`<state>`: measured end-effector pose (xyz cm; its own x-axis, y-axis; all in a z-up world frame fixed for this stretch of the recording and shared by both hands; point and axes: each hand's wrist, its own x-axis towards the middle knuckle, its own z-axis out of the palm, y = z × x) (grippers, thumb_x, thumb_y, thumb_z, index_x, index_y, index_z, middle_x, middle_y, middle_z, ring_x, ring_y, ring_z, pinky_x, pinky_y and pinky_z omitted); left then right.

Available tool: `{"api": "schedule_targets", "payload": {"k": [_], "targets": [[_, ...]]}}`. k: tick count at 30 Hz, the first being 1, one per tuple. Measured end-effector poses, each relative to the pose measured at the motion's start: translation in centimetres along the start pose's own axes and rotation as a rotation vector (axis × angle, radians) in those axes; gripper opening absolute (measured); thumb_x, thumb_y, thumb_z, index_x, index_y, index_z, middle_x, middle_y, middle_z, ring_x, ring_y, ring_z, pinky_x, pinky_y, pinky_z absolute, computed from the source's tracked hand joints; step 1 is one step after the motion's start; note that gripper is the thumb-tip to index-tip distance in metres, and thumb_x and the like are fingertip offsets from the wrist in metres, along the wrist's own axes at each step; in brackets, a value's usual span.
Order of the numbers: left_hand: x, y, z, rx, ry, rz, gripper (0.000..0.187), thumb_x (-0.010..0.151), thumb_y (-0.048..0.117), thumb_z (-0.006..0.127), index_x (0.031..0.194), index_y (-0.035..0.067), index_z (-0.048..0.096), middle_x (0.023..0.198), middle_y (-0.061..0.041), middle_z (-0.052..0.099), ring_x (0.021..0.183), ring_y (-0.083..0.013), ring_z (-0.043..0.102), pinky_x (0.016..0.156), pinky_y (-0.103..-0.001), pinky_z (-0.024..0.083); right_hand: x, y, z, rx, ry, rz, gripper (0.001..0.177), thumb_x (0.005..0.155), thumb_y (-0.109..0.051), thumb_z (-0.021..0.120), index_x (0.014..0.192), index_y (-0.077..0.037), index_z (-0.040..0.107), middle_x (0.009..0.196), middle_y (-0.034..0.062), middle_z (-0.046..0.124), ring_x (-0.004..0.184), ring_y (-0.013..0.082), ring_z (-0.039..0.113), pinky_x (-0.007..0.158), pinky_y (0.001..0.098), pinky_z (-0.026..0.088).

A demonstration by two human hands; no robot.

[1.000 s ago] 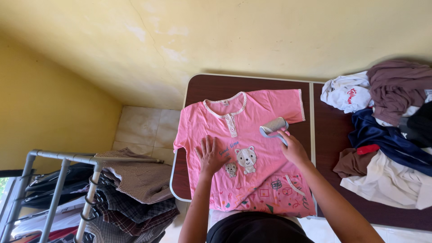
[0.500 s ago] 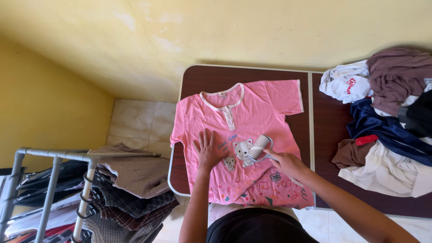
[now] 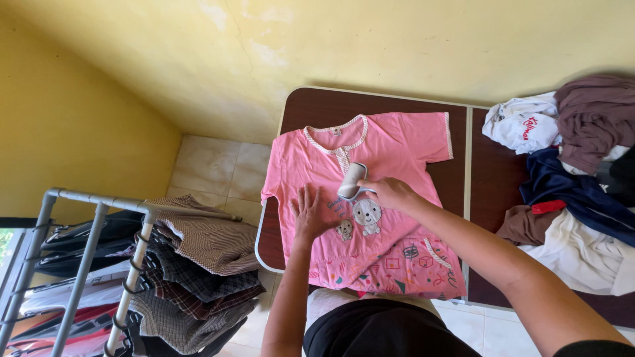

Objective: The person removes a pink child's dress from a drying rack and lays it flat on a table. They then use a handheld garment steamer to smooth the fabric, moving the device systematically over the front of the dress while holding it in place with their other hand.

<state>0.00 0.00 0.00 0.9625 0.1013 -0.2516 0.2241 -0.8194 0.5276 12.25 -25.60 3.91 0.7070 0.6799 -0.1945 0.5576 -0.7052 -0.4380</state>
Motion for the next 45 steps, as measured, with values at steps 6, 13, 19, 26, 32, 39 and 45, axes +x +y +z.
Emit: {"api": "schedule_targets", "payload": {"k": [6,13,19,26,32,39,45], "targets": [[-0.3,-0.1,-0.3,0.076,-0.044,0.025,0.141,0.051,0.070,0.090,0.162,0.019,0.019,0.170,-0.021,0.006,0.158,-0.0398,0.000,0.123,-0.063,0.002,-10.2,4.7,-1.2,0.055,-0.082,0.068,0.044,0.094,-0.026,0.065,0.138,-0.027,0.063,0.077,0.0171,0.073,0.063,0.0323,0.072,0.063,0.0476,0.057],[0.0,0.0,0.1,0.110,-0.033,0.040,0.141,0.054,0.072,0.088,0.163,0.017,0.017,0.170,-0.023,0.007,0.158,-0.0414,0.001,0.121,-0.066,0.002,-19.2,8.4,-3.5,0.159,-0.154,0.109,0.044,0.092,-0.027,0.065,0.137,-0.026,0.062,0.101,0.0131,0.078,0.075,0.0326,0.076,0.073,0.0452,0.059],[0.0,0.1,-0.1,0.109,-0.042,0.032,0.142,0.054,0.073,0.088,0.163,0.018,0.016,0.170,-0.023,0.005,0.158,-0.0414,0.000,0.122,-0.066,0.001,-15.2,8.3,-1.2,0.184,-0.169,0.102,0.046,0.096,-0.024,0.064,0.141,-0.023,0.060,0.119,0.0082,0.075,0.093,0.0281,0.077,0.086,0.0389,0.059],[-0.2,0.4,-0.4,0.117,-0.054,0.005,0.142,0.053,0.069,0.090,0.164,0.019,0.016,0.171,-0.021,0.004,0.159,-0.0404,-0.001,0.122,-0.066,0.001,-4.0,5.8,1.7,0.168,-0.118,0.003,0.046,0.092,-0.021,0.066,0.138,-0.024,0.062,0.119,0.0062,0.076,0.086,0.0288,0.076,0.084,0.0423,0.059],[0.0,0.2,-0.3,0.124,-0.054,0.011,0.144,0.052,0.068,0.091,0.164,0.019,0.015,0.171,-0.020,0.003,0.158,-0.0394,-0.003,0.123,-0.064,-0.001,-2.5,3.1,0.5,0.086,-0.183,0.089,0.047,0.096,-0.026,0.066,0.142,-0.027,0.060,0.107,0.0116,0.076,0.088,0.0307,0.075,0.086,0.0440,0.058],[0.0,0.0,-0.1,0.148,-0.077,0.025,0.143,0.056,0.073,0.087,0.164,0.019,0.011,0.171,-0.021,0.001,0.158,-0.0408,-0.005,0.123,-0.064,-0.001,-12.8,7.4,-0.7,0.141,-0.100,0.038,0.044,0.091,-0.022,0.066,0.135,-0.021,0.064,0.120,0.0073,0.075,0.091,0.0306,0.076,0.085,0.0433,0.058],[0.3,-0.3,0.2,0.189,-0.103,0.033,0.145,0.056,0.077,0.085,0.164,0.018,0.007,0.170,-0.023,-0.001,0.157,-0.0425,-0.007,0.121,-0.065,-0.002,-21.4,8.3,-0.6,0.253,-0.047,0.288,0.046,0.091,-0.027,0.066,0.137,-0.028,0.062,0.090,0.0137,0.076,0.067,0.0295,0.075,0.068,0.0429,0.059]]}}
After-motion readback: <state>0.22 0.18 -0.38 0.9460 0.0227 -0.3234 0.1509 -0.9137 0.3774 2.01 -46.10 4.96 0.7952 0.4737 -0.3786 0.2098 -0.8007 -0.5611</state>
